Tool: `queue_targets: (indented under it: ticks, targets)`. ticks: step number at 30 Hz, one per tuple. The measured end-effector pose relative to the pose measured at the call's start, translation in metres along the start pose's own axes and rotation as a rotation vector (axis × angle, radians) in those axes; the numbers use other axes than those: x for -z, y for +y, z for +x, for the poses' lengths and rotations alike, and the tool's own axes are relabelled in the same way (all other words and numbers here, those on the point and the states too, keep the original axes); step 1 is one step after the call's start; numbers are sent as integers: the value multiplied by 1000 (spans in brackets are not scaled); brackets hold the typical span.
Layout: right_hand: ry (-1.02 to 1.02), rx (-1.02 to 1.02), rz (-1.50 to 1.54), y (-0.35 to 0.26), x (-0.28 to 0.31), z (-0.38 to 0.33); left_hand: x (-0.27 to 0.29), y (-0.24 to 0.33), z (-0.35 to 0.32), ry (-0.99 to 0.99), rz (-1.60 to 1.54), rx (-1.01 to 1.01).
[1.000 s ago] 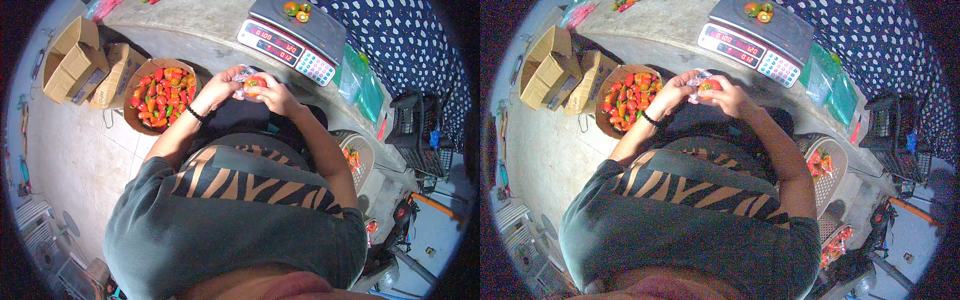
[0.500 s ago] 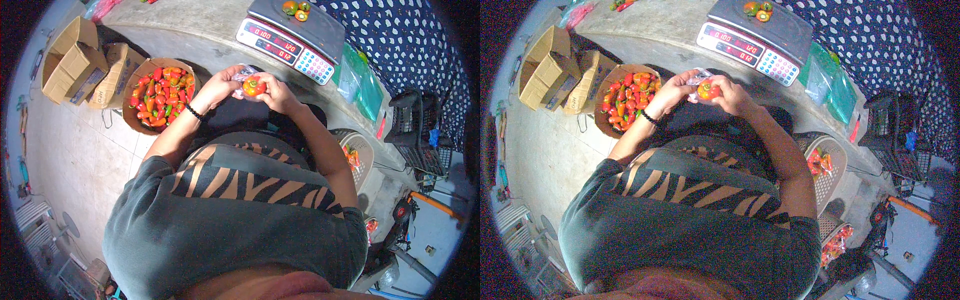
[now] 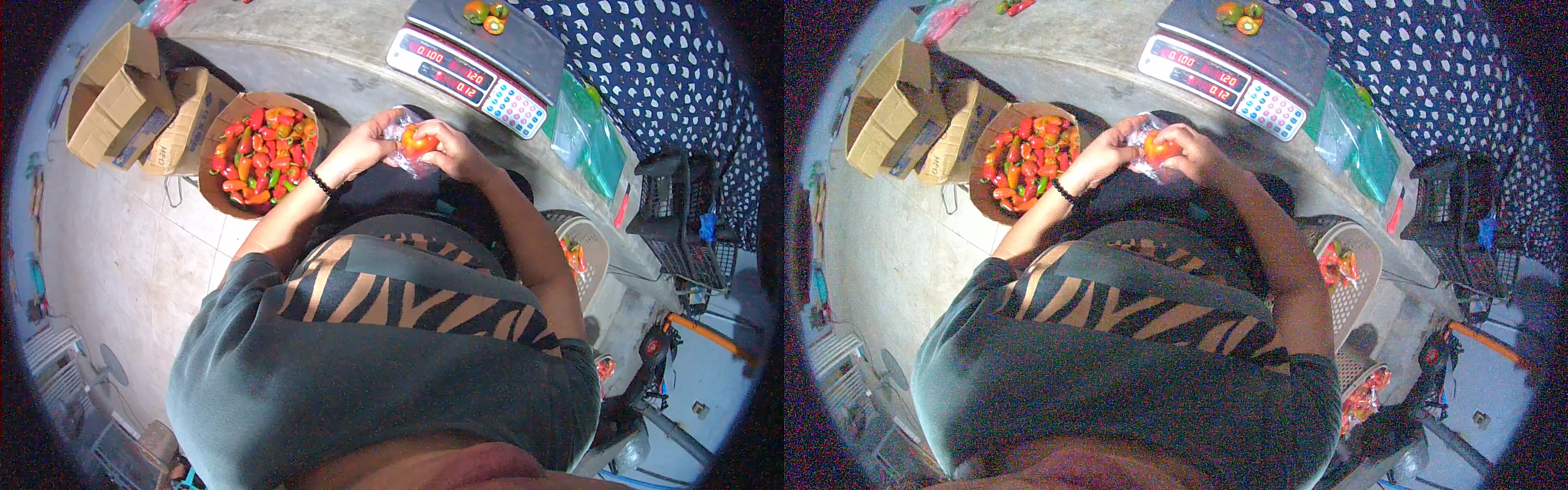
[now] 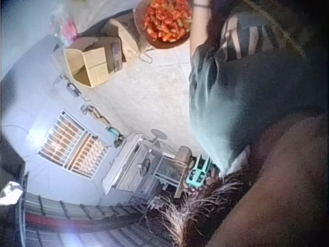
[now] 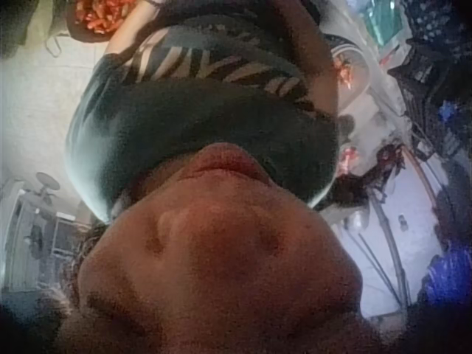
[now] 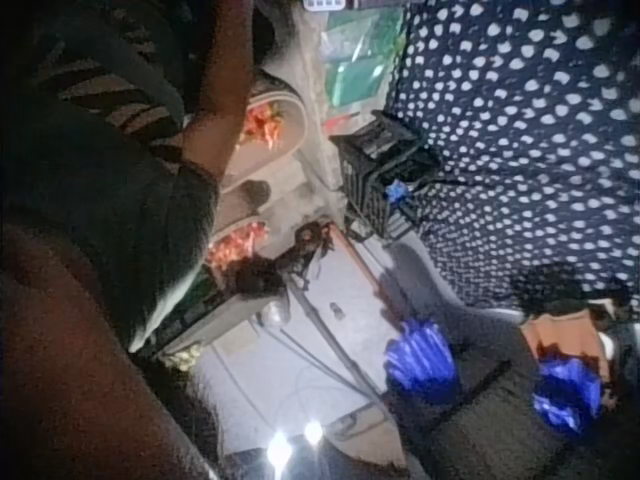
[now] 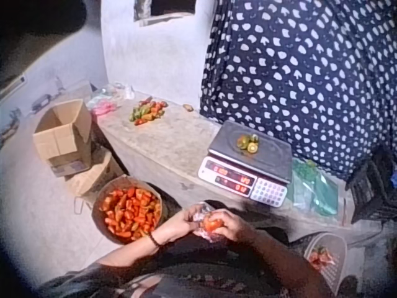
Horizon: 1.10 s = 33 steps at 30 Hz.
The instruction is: The person sorts peppers by hand from a container, weighs them on a digital scale, and packs them into plastic bags.
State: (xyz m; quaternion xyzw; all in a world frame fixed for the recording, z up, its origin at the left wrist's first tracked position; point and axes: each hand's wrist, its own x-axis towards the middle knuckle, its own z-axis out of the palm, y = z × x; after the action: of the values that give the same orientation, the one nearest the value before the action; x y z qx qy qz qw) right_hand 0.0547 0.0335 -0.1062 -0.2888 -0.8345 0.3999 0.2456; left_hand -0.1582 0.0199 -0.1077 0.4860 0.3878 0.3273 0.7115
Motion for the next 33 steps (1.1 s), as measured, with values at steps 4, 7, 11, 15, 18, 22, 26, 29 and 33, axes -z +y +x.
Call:
queue_targets:
  ticks: [4,7,11,15,18,22,26,29,33]
  targets:
    - [-47,-91,88,1,1,0,-1,1,-1,-3,27,-2]
    - [-75,-156,144,1,0,0,-1,0,-1,5,5,17]
    - [5,-213,353,2,-5,-3,2,-8,1,4,-54,1]
    - [29,-135,228,11,-11,-6,6,-10,2,-43,-69,-13]
    - [47,-50,69,12,-15,-7,8,-11,0,-73,-99,-32]
    - [74,-4,59,9,-16,-9,6,-10,-1,-91,-138,-94]
    - [68,-85,109,4,-16,-8,7,-13,0,-98,-122,-132]
    - [82,-219,247,1,-18,-9,5,-11,-1,-65,-95,-96]
    - [117,-56,-44,-4,-20,-8,7,-15,-2,-56,-39,-142]
